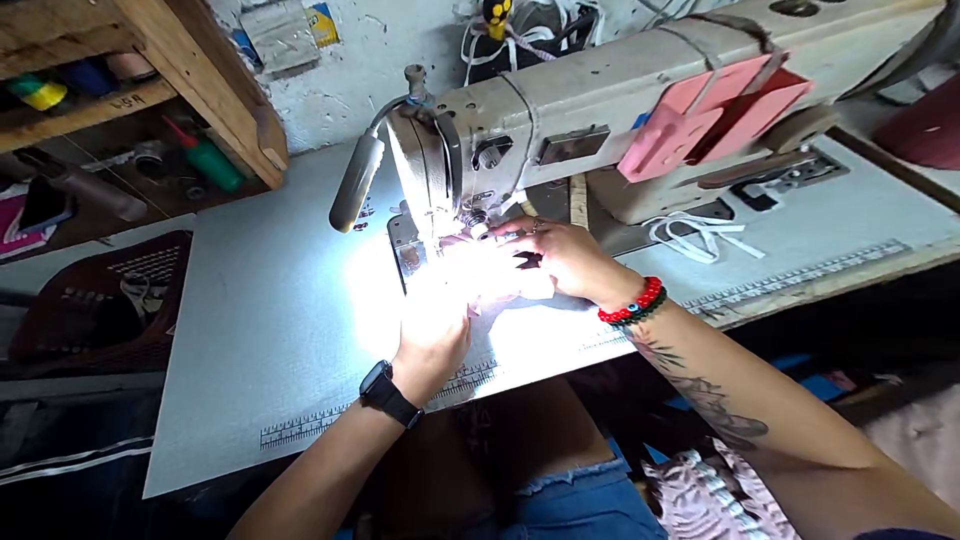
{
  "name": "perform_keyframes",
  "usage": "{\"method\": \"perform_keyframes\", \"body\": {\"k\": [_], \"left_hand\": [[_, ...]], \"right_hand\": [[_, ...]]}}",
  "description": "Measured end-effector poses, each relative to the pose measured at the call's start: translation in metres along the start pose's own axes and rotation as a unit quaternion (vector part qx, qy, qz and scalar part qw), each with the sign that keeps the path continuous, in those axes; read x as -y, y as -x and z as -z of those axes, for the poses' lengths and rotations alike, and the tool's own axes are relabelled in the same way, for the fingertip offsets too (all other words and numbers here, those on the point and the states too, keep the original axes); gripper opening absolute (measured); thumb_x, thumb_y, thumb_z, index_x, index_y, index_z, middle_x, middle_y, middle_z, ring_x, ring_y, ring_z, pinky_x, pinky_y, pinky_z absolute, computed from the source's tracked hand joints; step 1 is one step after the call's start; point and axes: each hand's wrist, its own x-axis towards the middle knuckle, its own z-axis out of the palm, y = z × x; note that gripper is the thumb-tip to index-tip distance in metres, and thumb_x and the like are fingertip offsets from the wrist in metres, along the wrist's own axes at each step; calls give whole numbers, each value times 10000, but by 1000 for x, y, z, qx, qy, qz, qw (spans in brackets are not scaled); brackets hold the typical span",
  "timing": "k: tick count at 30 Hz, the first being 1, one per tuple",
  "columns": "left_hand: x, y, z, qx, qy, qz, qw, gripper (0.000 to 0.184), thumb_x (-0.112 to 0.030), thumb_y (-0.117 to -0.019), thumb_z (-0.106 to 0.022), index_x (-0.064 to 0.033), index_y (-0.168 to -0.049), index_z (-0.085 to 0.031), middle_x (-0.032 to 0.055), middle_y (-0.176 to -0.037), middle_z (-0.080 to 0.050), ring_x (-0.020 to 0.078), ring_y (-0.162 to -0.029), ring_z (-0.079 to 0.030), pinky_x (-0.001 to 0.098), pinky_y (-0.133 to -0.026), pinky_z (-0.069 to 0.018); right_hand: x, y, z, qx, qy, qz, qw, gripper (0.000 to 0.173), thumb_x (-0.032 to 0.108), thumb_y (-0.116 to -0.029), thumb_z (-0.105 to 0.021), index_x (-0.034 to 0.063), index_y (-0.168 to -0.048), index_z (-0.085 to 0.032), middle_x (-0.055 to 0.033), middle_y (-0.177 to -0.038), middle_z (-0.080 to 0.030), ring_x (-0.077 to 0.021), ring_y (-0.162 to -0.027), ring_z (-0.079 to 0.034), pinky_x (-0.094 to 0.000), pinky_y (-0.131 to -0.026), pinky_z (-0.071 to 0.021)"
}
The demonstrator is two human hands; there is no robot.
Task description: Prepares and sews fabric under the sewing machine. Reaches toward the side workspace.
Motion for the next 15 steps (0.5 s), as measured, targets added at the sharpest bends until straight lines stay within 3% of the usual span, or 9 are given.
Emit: {"method": "perform_keyframes", "body": {"k": [3,5,7,9,11,15], "left_hand": [[0,0,1,0,10,3,1000,151,-142,-974,-593,-105,-960,-738,73,-1025,-717,246,-1069,-658,489,-1046,-461],[0,1,1,-6,13,4,1000,149,-139,-965,-599,-105,-941,-742,77,-1006,-719,252,-1043,-670,484,-990,-498],[0,2,2,-12,14,2,1000,152,-132,-961,-598,-99,-905,-735,76,-950,-718,254,-975,-683,479,-921,-525],[2,3,1,-23,12,-2,1000,165,-139,-959,-597,-95,-871,-728,70,-893,-711,244,-899,-693,456,-819,-551],[1,3,1,-20,13,-5,1000,164,-137,-959,-597,-86,-869,-724,71,-897,-714,243,-910,-692,457,-860,-547],[-2,1,1,-10,5,-8,1000,186,-168,-982,-597,-85,-890,-735,70,-902,-712,242,-937,-688,461,-918,-533]], "right_hand": [[2,0,1,17,9,-13,1000,339,218,-819,-762,226,-1157,-787,-12,-1391,-635,-261,-1138,-663,-546,-854,-563],[3,1,0,-8,2,5,1000,358,114,-787,-771,194,-1135,-794,-42,-1347,-645,-271,-1096,-668,-538,-815,-573],[5,4,-1,-53,4,51,997,271,171,-744,-767,116,-1010,-777,-70,-1222,-681,-257,-1032,-686,-489,-782,-592],[6,6,-3,-59,13,65,996,294,265,-710,-771,97,-950,-781,-67,-1122,-718,-260,-989,-694,-480,-764,-586],[5,7,-5,-44,21,53,997,300,306,-750,-754,125,-985,-799,-37,-1117,-729,-245,-989,-695,-478,-775,-584],[4,6,-5,-34,38,28,998,303,252,-778,-774,129,-1054,-796,-28,-1184,-725,-253,-1056,-688,-498,-830,-577]]}}
